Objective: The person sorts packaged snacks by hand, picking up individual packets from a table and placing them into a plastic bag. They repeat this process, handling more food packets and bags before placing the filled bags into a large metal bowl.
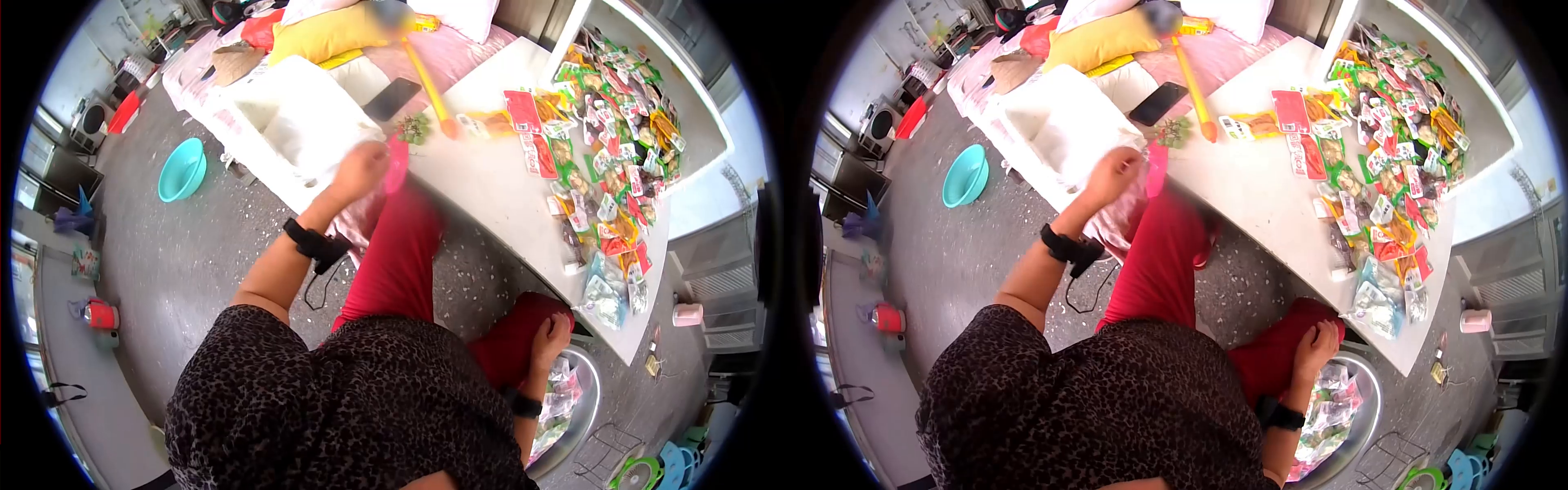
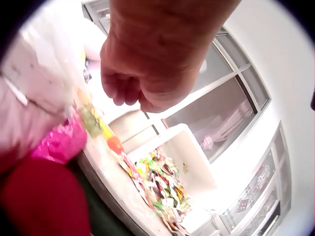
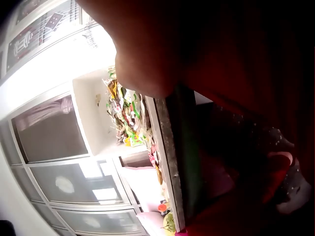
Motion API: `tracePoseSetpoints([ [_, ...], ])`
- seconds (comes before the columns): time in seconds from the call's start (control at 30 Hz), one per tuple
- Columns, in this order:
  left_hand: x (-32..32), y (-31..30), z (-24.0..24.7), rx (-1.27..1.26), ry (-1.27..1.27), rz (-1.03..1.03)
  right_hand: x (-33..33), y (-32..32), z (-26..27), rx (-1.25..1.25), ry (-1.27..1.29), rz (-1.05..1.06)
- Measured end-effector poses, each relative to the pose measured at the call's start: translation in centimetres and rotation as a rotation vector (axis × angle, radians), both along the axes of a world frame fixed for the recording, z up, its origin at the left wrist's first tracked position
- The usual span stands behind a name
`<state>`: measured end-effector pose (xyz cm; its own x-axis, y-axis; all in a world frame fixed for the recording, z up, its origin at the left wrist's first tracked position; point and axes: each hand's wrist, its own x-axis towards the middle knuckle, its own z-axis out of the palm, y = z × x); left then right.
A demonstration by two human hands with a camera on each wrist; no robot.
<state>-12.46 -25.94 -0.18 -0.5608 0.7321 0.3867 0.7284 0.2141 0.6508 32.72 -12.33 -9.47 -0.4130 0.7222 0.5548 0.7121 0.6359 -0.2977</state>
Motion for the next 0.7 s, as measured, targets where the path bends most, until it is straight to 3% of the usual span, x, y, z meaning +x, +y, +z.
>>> tracePoseSetpoints([
  [0.07,-3.3,-1.0,-0.1,0.088,0.121,0.2,-0.1,-0.1,0.1,-0.001,-0.02,-0.012],
  [0.17,-8.9,-2.8,-1.2,-0.014,0.384,0.391,0.1,-0.1,-0.1,-0.01,-0.047,-0.029],
  [0.27,-11.1,-3.9,-1.2,-0.484,0.165,0.461,0.3,0.0,-0.3,-0.003,-0.06,-0.028],
  [0.37,-12.6,-4.2,-1.7,-0.724,0.015,0.322,0.1,-0.2,-0.1,-0.014,-0.06,-0.04],
  [0.47,-14.0,-4.3,-3.2,-0.595,0.016,0.386,-0.2,-0.4,0.3,-0.035,-0.065,-0.058],
  [0.7,-12.2,-5.2,-0.7,-0.381,-0.095,0.394,-0.3,-0.3,0.0,0.001,-0.077,-0.041],
])
